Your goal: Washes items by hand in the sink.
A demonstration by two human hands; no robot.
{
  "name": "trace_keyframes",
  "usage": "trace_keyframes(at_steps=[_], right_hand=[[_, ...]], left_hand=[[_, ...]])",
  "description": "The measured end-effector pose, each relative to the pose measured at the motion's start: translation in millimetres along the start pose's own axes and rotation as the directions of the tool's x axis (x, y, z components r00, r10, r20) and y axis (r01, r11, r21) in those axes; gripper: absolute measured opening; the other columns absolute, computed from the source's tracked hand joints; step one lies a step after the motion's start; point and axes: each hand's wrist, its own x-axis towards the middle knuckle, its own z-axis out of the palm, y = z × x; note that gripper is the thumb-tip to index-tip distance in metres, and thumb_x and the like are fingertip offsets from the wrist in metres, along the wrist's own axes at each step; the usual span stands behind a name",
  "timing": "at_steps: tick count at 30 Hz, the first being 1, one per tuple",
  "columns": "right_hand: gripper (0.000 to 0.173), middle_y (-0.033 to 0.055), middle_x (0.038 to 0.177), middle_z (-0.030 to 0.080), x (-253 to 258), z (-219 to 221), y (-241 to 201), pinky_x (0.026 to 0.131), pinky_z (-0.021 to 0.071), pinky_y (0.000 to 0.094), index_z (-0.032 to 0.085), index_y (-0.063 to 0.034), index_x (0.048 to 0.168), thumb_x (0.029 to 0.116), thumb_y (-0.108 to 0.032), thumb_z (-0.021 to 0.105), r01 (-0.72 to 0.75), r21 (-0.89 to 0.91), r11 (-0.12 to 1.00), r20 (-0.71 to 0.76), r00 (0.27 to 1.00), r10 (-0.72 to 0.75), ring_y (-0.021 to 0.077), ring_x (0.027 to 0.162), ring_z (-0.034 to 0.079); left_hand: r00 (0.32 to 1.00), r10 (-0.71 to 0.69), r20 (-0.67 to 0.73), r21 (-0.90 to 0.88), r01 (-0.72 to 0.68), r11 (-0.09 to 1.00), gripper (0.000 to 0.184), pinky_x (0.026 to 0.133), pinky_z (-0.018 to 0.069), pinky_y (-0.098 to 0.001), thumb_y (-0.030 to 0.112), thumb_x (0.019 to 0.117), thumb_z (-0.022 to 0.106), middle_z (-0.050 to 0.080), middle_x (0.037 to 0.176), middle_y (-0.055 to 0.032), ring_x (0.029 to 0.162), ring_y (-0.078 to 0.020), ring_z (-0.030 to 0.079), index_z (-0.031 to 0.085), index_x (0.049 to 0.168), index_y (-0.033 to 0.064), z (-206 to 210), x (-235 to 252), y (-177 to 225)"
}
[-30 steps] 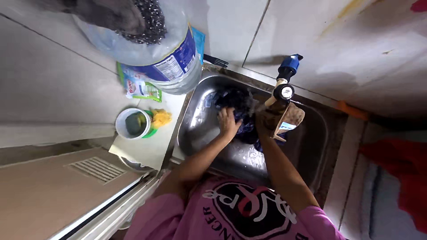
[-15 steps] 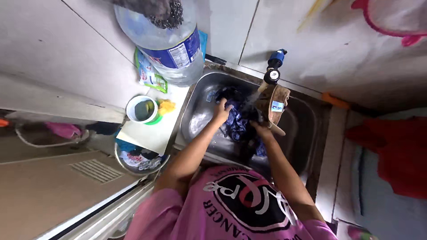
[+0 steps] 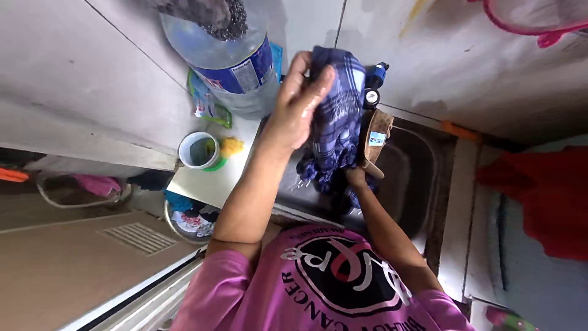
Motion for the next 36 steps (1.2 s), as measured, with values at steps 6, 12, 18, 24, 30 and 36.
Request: trace_keyframes(at_steps=[6, 12, 18, 24, 30, 36], right_hand=[[0.037, -0.0019, 0.078, 0.063, 4.0, -22.4, -14.1, 0.06, 0.0553, 0.0335, 0.057, -0.0172, 0.102, 0.1105, -0.034, 0.025, 0.196, 0.951, 0.237, -0.196, 0.98, -0.026, 0.0104, 0.067, 0.061], [0.07, 0.0353, 0.145, 0.049, 19.6, -29.1, 16.9, 0.114, 0.0327, 0.0699, 0.048, 0.0062, 0.145, 0.0919, -0.03, 0.076, 0.052, -0.039, 0.998, -0.191, 0.98, -0.058, 0.0517, 0.138, 0.044], [0.064, 0.0279, 0.151, 0.05, 37.7, 24.2, 10.7, 0.12, 0.0227, 0.0669, 0.054, -0.0026, 0.146, 0.1093, -0.05, 0.032, -0.061, -0.609, 0.791, 0.007, 0.997, 0.082, 0.0455, 0.146, 0.039], [0.047, 0.0272, 0.128, 0.065, 73.5, 32.0, 17.6, 0.102, 0.0467, 0.0614, 0.06, 0.0011, 0.138, 0.1044, -0.031, 0.054, 0.07, -0.47, 0.88, -0.261, 0.941, -0.214, 0.0424, 0.121, 0.062], [0.052, 0.0273, 0.123, 0.067, 88.7, 23.4, 20.2, 0.097, 0.0486, 0.0641, 0.053, -0.0035, 0.145, 0.1048, -0.035, 0.052, 0.004, -0.43, 0.903, -0.243, 0.962, -0.12, 0.044, 0.115, 0.065], [0.044, 0.0298, 0.138, 0.059, 95.8, 18.8, 46.1, 0.114, 0.0401, 0.051, 0.056, 0.0084, 0.139, 0.1058, -0.022, 0.054, 0.209, -0.369, 0.905, 0.045, 0.977, -0.207, 0.0389, 0.132, 0.055]], left_hand=[[0.733, -0.612, -0.298, -0.49, 0.432, 0.757, 0.06, 0.087, 0.0594, -0.0431, 0.062, 0.1063, 0.025, 0.07, 0.115, -0.0054, 0.105, -0.0187, 0.068, 0.056, 0.133, 0.0184, -76.7, -38.5, -154.3], [0.728, -0.6, -0.331, 0.401, 0.684, 0.61, 0.072, 0.119, 0.0366, -0.0502, 0.03, 0.0969, 0.07, 0.042, 0.154, -0.0278, 0.144, -0.0358, 0.042, 0.039, 0.15, -0.0059, -58.8, -74.0, -236.4], [0.708, -0.638, -0.304, 0.939, 0.336, -0.074, 0.055, 0.116, 0.0267, -0.0672, 0.044, 0.0999, 0.058, 0.036, 0.161, -0.0241, 0.153, -0.0447, 0.022, 0.057, 0.144, 0.0116, -2.4, -55.0, -292.0], [0.634, -0.729, -0.258, 0.953, 0.293, -0.082, 0.052, 0.105, 0.0415, -0.0638, 0.026, 0.0963, 0.067, 0.049, 0.149, -0.0263, 0.14, -0.0443, 0.045, 0.056, 0.142, 0.0037, -6.2, -8.3, -304.2], [0.672, -0.662, -0.331, 0.91, 0.414, -0.034, 0.053, 0.098, 0.0492, -0.0615, 0.032, 0.094, 0.07, 0.06, 0.139, -0.0229, 0.124, -0.0413, 0.06, 0.06, 0.137, 0.0028, -8.2, 1.8, -296.9], [0.743, -0.663, -0.091, 0.972, 0.212, 0.105, 0.06, 0.11, 0.035, -0.0643, 0.036, 0.0929, 0.072, 0.042, 0.157, -0.0233, 0.143, -0.0445, 0.039, 0.058, 0.145, 0.0105, -23.7, -42.3, -296.0]])
